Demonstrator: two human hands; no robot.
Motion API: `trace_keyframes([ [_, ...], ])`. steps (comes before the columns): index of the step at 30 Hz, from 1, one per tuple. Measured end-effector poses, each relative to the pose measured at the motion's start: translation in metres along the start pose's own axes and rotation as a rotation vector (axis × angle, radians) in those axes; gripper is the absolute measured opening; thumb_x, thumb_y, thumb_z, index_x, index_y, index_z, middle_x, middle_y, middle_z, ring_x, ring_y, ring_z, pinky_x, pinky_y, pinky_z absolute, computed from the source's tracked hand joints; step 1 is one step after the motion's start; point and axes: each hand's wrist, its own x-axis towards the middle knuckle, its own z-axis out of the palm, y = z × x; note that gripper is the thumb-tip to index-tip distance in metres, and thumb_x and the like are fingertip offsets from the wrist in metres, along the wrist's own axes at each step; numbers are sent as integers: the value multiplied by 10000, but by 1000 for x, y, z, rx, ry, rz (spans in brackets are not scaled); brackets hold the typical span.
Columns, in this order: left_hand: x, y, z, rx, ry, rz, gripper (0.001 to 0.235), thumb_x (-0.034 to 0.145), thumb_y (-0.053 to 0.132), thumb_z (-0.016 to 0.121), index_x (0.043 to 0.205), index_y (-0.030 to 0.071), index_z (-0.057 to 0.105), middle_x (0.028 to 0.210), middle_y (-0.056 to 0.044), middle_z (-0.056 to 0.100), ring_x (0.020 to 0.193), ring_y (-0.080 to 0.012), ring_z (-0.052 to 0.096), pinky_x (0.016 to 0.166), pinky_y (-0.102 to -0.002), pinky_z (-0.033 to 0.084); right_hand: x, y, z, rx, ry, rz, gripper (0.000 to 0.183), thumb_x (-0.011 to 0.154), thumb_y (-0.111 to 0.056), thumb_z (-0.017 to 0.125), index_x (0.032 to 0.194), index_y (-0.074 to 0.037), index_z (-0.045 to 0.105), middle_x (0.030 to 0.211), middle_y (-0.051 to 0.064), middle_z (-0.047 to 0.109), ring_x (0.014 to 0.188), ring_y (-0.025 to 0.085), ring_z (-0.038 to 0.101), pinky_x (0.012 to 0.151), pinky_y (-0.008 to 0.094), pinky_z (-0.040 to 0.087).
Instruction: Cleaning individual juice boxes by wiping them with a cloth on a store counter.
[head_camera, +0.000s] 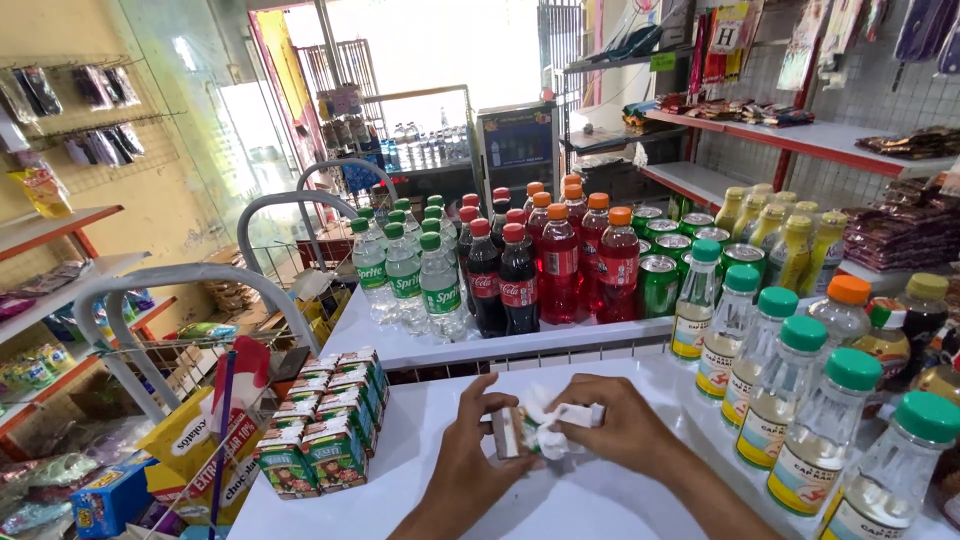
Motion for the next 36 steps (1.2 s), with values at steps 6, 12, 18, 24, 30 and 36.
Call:
trace_keyframes([
  [6, -4, -6, 17, 70, 114, 227, 649, 752, 216, 925, 1292, 55, 601, 1179, -135, 688, 1007, -257, 751, 805, -345, 643, -17, -28, 23, -298, 74, -417, 344, 744, -220, 914, 1076, -267, 837, 838, -23, 679, 710, 167, 681, 513, 368, 479],
  [12, -10, 5, 10, -32, -18, 120, 1142, 693, 99, 928, 1565, 139, 191, 1115, -88, 707, 840, -216, 730, 754, -324, 574, -26, -43, 21, -532, 70, -653, 230, 771, -240, 861, 969, -204, 749, 847, 6, 655, 707, 219, 631, 471, 400, 490],
  [18, -13, 29, 9, -17, -75, 33, 1006, 787, 184, 870, 1561, 198, 227, 1195, -103, 701, 933, -236, 714, 836, -352, 568, -20, -22, 21, -541, 159, -503, 569, 604, -13, 795, 1130, -220, 736, 958, -27, 688, 829, 201, 648, 462, 396, 499],
  [24, -8, 3, 11, 13, -40, 274, 1162, 693, 65, 901, 1565, 78, 133, 1226, -97, 668, 1023, -274, 734, 891, -378, 583, -28, -52, 16, -382, -83, -433, 158, 790, -216, 823, 944, -248, 832, 854, -54, 794, 683, 142, 734, 514, 350, 579],
  [30, -15, 49, -3, -180, -170, -14, 885, 770, 14, 671, 1546, 200, 288, 1278, -98, 706, 958, -187, 716, 782, -282, 556, -11, -15, 19, 86, 300, -48, 213, 820, -166, 803, 1025, -144, 857, 888, -19, 806, 762, 114, 701, 551, 283, 470],
  [36, -14, 15, 3, -60, -226, -113, 544, 853, 148, 738, 1362, 139, 547, 978, -8, 698, 780, -104, 591, 663, -261, 458, -1, -3, 15, -73, -28, 119, 130, 827, -235, 786, 899, -174, 876, 874, -58, 852, 802, 80, 704, 737, 272, 517],
])
